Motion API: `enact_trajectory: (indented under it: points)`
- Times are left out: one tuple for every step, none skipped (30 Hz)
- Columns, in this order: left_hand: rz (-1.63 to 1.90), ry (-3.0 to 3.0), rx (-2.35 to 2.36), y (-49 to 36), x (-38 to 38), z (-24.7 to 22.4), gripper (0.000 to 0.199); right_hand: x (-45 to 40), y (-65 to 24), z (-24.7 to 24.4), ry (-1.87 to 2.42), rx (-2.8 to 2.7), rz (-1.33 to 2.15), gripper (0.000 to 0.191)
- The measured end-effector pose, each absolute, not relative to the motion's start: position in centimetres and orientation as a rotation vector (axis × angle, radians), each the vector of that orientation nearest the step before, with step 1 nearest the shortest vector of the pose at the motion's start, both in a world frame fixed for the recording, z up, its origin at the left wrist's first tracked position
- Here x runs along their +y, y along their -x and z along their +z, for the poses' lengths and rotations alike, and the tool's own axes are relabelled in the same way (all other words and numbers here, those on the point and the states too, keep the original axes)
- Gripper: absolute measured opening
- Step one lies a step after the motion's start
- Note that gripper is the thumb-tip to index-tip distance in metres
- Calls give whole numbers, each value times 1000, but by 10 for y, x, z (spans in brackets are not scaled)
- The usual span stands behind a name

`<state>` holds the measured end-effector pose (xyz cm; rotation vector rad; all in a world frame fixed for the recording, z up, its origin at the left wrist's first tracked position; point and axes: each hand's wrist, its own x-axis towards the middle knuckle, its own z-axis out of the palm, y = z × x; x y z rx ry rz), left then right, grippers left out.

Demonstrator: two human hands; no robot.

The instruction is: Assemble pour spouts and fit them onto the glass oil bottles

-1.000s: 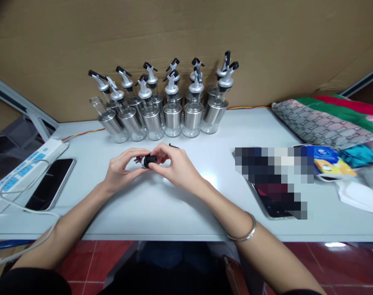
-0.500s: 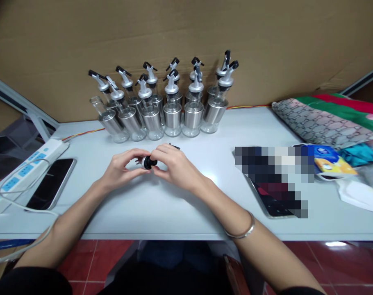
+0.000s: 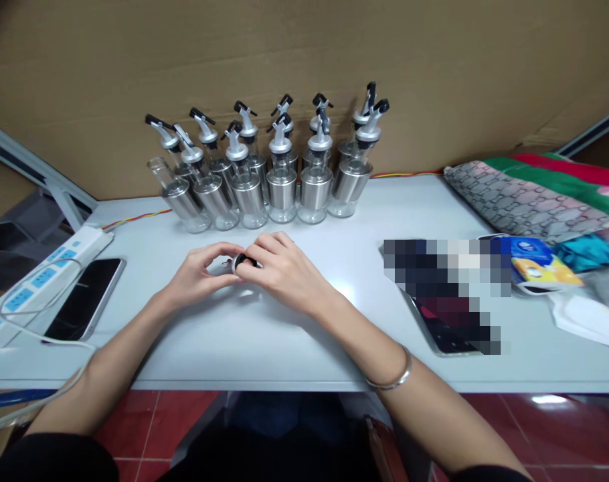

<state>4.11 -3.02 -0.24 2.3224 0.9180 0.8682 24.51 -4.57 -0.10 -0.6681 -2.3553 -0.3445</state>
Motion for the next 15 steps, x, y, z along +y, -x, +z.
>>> enact_trajectory:
  points:
    - [865, -2349, 924, -40, -30, -3, 30, -45, -245, -2, 683, -2354, -324, 19]
    - [863, -2389, 924, -39, -29, -5, 29, -45, -246, -3, 714, -2361, -265, 18]
    - [867, -2443, 915, -38, -29, -7, 28, -44, -246, -3, 760, -2366, -172, 18]
    - [876, -2506, 900, -37, -28, -8, 27, -44, -247, -4, 812, -2357, -56, 21]
    - [894, -2570, 885, -35, -27, -10, 27, -43, -247, -5, 866, -2325, 69, 25]
    - [918, -2629, 875, -34, -26, -11, 28, -43, -248, -5, 912, -2272, 187, 28]
    - [948, -2682, 865, -34, -26, -12, 28, -43, -248, -5, 951, -2203, 292, 29]
    - [981, -2727, 857, -34, -25, -12, 29, -43, -248, -5, 981, -2126, 381, 28]
    - [1016, -2764, 849, -34, -25, -12, 30, -43, -247, -4, 1013, -2054, 462, 25]
    - [1045, -2795, 843, -34, -26, -12, 30, -44, -247, -3, 1049, -1996, 541, 21]
    - [1071, -2820, 836, -35, -27, -11, 31, -44, -246, -1, 1089, -1954, 625, 18]
    - [1090, -2839, 829, -35, -27, -10, 31, -45, -245, 1, 1126, -1924, 716, 17]
    - [1106, -2854, 823, -36, -28, -10, 31, -46, -244, 2, 1155, -1902, 806, 16]
    - [1114, -2866, 818, -37, -29, -9, 31, -46, -243, 4, 1169, -1887, 888, 16]
    - [1116, -2879, 809, -37, -29, -9, 31, -47, -242, 4, 1166, -1875, 952, 16]
